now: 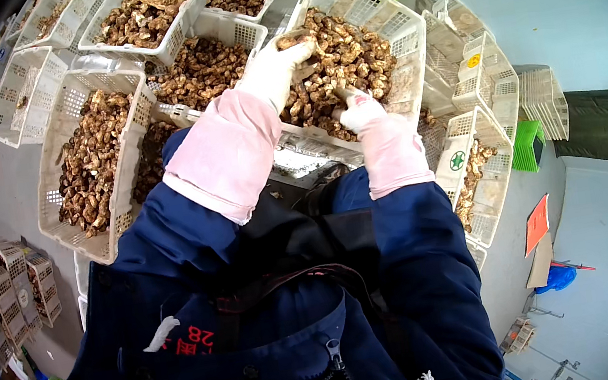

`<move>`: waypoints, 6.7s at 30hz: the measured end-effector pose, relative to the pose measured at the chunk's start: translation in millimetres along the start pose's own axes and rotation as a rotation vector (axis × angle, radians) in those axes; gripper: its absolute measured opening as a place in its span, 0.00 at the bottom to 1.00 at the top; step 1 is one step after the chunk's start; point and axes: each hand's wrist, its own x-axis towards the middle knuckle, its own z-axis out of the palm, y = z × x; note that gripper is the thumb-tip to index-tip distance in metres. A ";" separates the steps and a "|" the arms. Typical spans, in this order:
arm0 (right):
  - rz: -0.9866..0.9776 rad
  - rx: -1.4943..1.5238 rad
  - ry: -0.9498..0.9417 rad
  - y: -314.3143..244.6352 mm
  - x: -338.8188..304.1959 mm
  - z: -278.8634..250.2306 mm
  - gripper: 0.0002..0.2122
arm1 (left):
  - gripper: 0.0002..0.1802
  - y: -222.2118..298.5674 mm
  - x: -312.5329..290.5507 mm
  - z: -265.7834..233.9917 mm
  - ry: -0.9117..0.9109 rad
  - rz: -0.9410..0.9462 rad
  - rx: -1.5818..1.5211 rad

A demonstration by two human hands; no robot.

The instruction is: The person sorts tubers into plastic crates by hand, picking them up from a pile and placing them into different containers.

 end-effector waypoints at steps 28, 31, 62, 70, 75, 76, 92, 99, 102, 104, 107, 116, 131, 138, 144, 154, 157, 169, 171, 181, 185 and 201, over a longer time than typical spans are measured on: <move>0.012 -0.263 -0.125 -17.8 121.3 -38.7 0.28 | 0.19 12.1 4.2 -6.3 0.109 0.068 -0.116; -0.061 -0.121 0.028 18.4 116.8 -23.9 0.27 | 0.19 11.1 8.2 4.8 0.072 0.081 -0.068; 0.597 1.764 0.752 271.3 -100.3 118.8 0.22 | 0.19 -11.7 -7.4 33.4 -0.196 -0.071 0.057; 0.656 1.759 0.666 260.0 -62.8 108.6 0.23 | 0.24 -4.4 -13.6 31.1 -0.215 -0.110 0.148; 0.174 1.522 0.568 136.3 -72.9 -23.2 0.23 | 0.25 -8.7 -7.8 19.1 -0.212 -0.147 0.130; 0.113 1.484 0.470 102.0 -86.3 -59.8 0.21 | 0.25 -6.1 -10.8 24.5 -0.220 -0.138 0.097; 0.060 1.671 0.246 -38.0 -60.0 -60.0 0.22 | 0.26 13.3 -14.8 12.7 -0.158 -0.116 0.022; -0.065 1.936 -0.085 -33.5 -67.6 -64.7 0.14 | 0.22 13.0 -23.8 29.1 -0.268 -0.142 -0.010; -0.121 1.917 -0.104 -13.3 -61.4 -53.0 0.13 | 0.20 6.2 -21.3 32.2 -0.312 -0.198 -0.034; -0.042 1.810 -0.068 -4.6 -58.1 -48.0 0.14 | 0.19 2.7 -22.8 39.8 -0.272 -0.150 0.023; -0.088 1.876 -0.017 -5.0 -73.4 -52.7 0.14 | 0.19 -5.5 -23.9 47.0 -0.279 -0.139 0.028; -0.166 2.049 -0.098 18.0 -82.8 -58.0 0.12 | 0.18 -15.7 -28.6 69.5 -0.354 -0.186 -0.015; -0.119 1.661 0.357 -0.2 -54.2 -68.8 0.23 | 0.22 -5.2 -14.2 42.0 -0.363 -0.087 -0.081; 0.714 1.729 0.848 190.5 -17.4 -8.5 0.17 | 0.31 11.5 -19.9 37.4 -0.377 -0.097 -0.172; 0.594 1.608 0.858 175.9 -12.5 -3.1 0.19 | 0.33 19.3 -19.8 34.1 -0.369 -0.075 -0.359; -0.324 0.772 0.717 -60.2 -44.1 -55.1 0.24 | 0.31 2.5 -13.5 38.0 -0.337 0.125 -0.269; -0.221 1.228 0.538 -44.5 -39.0 -49.3 0.17 | 0.29 -1.0 -20.1 52.3 -0.270 0.028 -0.280; -0.045 1.379 0.334 -16.5 -52.0 -61.0 0.23 | 0.26 -6.6 -6.3 38.6 -0.364 -0.058 -0.213; -0.008 1.434 0.287 4.6 -49.1 -77.3 0.24 | 0.26 -6.1 -4.5 31.7 -0.263 -0.042 -0.175; 0.568 0.728 0.855 243.1 33.1 46.5 0.22 | 0.24 4.1 9.2 1.3 -0.020 0.076 -0.181; 0.235 0.657 0.801 117.9 20.2 -41.1 0.19 | 0.23 6.6 9.0 4.6 -0.023 0.105 -0.238; 0.035 -0.260 0.201 47.8 95.0 -12.0 0.17 | 0.23 17.6 -1.3 12.7 0.041 0.066 -0.130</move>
